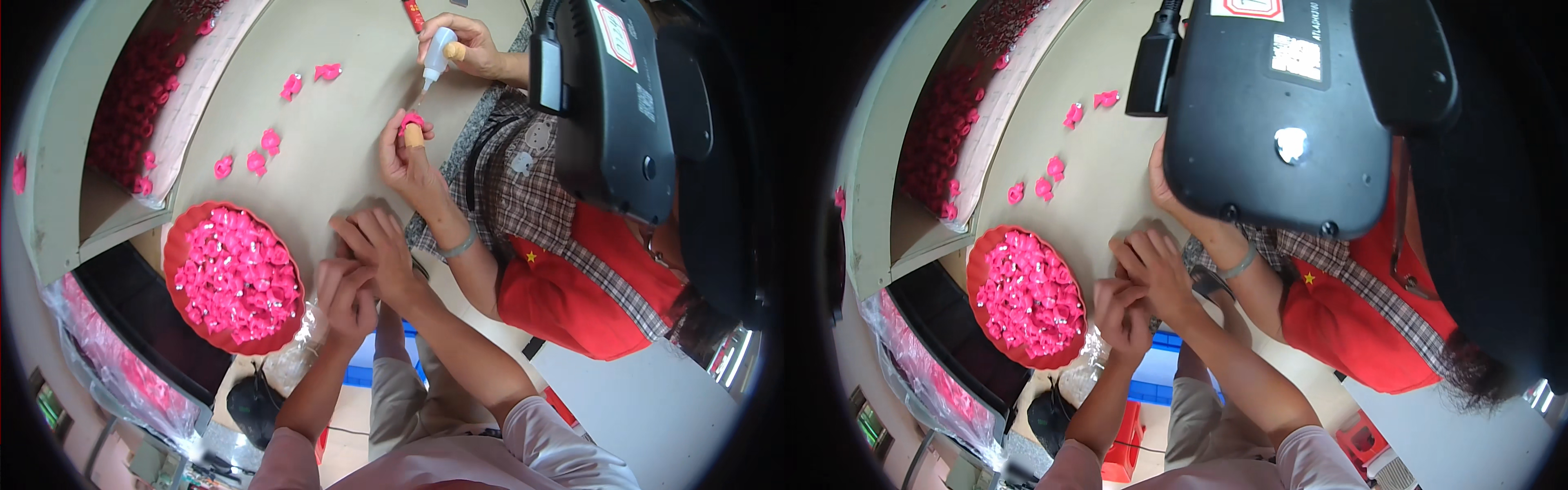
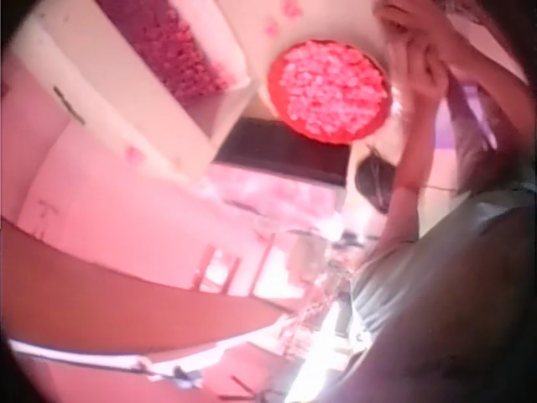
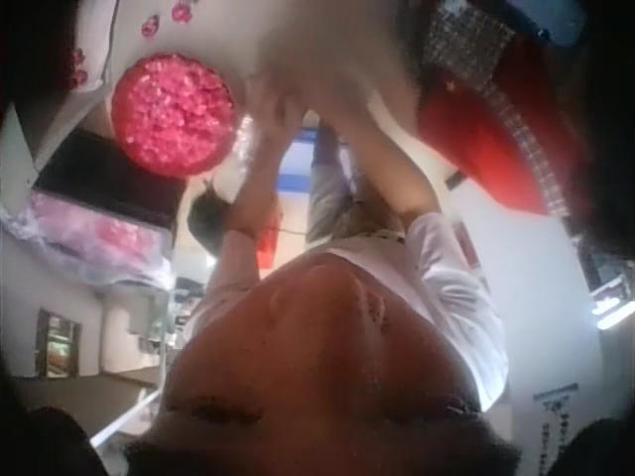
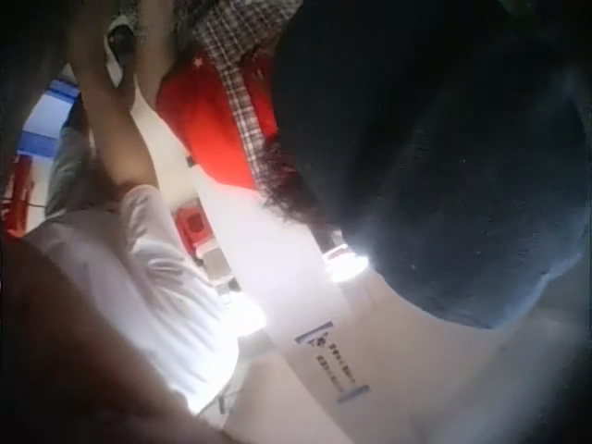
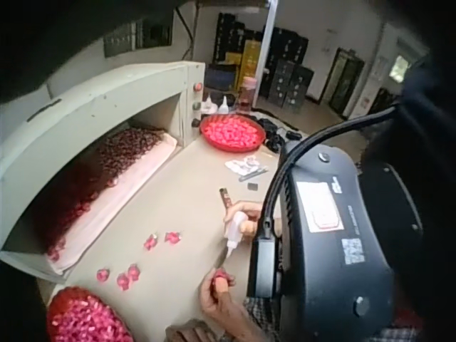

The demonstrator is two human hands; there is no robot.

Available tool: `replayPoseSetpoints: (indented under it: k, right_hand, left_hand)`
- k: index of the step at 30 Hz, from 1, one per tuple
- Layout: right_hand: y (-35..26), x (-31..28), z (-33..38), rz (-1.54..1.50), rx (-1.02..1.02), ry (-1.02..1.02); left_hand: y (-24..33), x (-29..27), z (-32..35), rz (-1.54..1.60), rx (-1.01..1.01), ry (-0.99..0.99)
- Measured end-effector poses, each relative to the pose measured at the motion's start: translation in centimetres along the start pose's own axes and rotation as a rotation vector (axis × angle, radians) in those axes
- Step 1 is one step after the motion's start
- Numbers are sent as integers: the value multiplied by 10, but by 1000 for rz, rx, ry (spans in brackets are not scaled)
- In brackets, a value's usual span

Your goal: The person assembles plastic toy figurines by applying glue from a bottle onto the parts and attaching them together by hand.

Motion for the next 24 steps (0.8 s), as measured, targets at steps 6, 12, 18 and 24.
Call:
replayPoseSetpoints:
  k: [6, 12, 18, 24]
  right_hand:
    - [12, -2, 12, -85, 103, 90]
    - [8, -2, 16, -82, 50, 184]
    - [12, -2, 16, -121, 32, 213]
    - [11, -9, 10, -176, -1, 246]
  left_hand:
    - [-35, 11, -51, 254, -108, 289]
    - [-67, 21, -73, 484, -399, 370]
    - [-51, 21, -77, 270, -303, 349]
    - [-71, 26, -69, 420, -422, 329]
Point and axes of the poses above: each hand's wrist, its own z-axis away from the middle knuckle, its own x-axis out of the palm, y = z × x, the point moved 6 cm from there along -z, towards the middle knuckle, and after that the axes turned 6 degrees about -x, right-handed, at the moved point
